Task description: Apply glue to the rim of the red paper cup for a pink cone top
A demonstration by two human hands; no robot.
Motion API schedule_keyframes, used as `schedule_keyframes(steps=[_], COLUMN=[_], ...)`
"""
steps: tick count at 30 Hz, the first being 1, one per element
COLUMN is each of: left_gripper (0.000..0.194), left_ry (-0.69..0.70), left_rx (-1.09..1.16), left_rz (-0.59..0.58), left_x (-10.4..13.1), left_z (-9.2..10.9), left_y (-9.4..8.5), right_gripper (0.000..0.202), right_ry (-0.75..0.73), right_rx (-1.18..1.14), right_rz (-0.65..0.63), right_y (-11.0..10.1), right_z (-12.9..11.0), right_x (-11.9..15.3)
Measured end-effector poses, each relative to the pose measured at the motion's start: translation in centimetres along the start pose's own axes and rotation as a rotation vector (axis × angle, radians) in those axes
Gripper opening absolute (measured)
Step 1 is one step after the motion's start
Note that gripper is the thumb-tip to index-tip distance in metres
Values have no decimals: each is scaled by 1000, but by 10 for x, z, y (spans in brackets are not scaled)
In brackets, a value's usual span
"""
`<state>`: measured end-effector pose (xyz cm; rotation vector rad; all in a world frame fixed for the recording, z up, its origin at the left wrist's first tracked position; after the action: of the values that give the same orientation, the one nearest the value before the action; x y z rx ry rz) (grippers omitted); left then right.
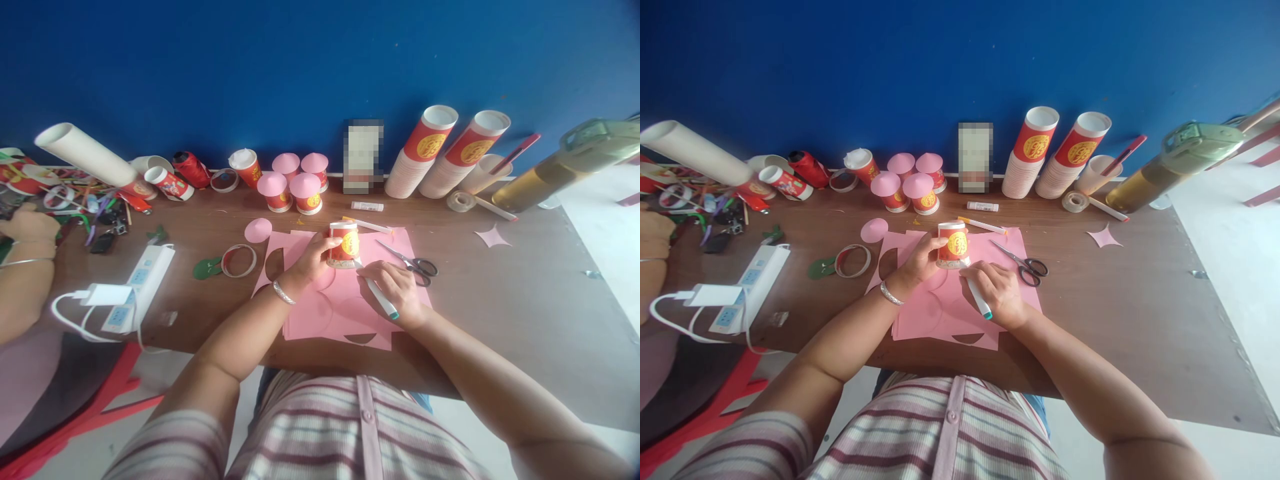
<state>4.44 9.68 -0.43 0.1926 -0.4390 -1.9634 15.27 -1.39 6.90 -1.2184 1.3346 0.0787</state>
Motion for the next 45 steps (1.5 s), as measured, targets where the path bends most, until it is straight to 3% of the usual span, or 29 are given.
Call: schedule_keyframes(steps=[11, 23, 34, 39, 45], left_gripper=[23, 29, 33, 43, 34], left_ry=[-15, 14, -72, -133, -130], left_rx=[16, -39, 154, 267, 297], left_rz=[-65, -46, -21, -75, -90], left_x=[0, 0, -2, -8, -10], left_z=[0, 2, -9, -21, -22], left_y=[8, 5, 3, 2, 2], right_gripper=[18, 24, 25, 28, 31], right_ry=[-6, -62, -77, -83, -110], right_rx=[4, -86, -95, -114, -118], right_rz=[-2, 12, -4, 6, 55], right_y=[-1, -7, -6, -8, -14], right_z=[-2, -10, -14, -14, -15], right_x=[-2, -7, -8, -8, -7])
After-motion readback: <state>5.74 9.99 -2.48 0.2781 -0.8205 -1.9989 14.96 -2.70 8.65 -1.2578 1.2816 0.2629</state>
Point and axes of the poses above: each hand's wrist, its own x-axis away from the middle knuckle, its own y-axis out of the palm, z = x × y, the point moved 10 cm from there along -x, towards the middle knuckle, and after that the axes turned 1 degree about y, right-handed, at the moved point
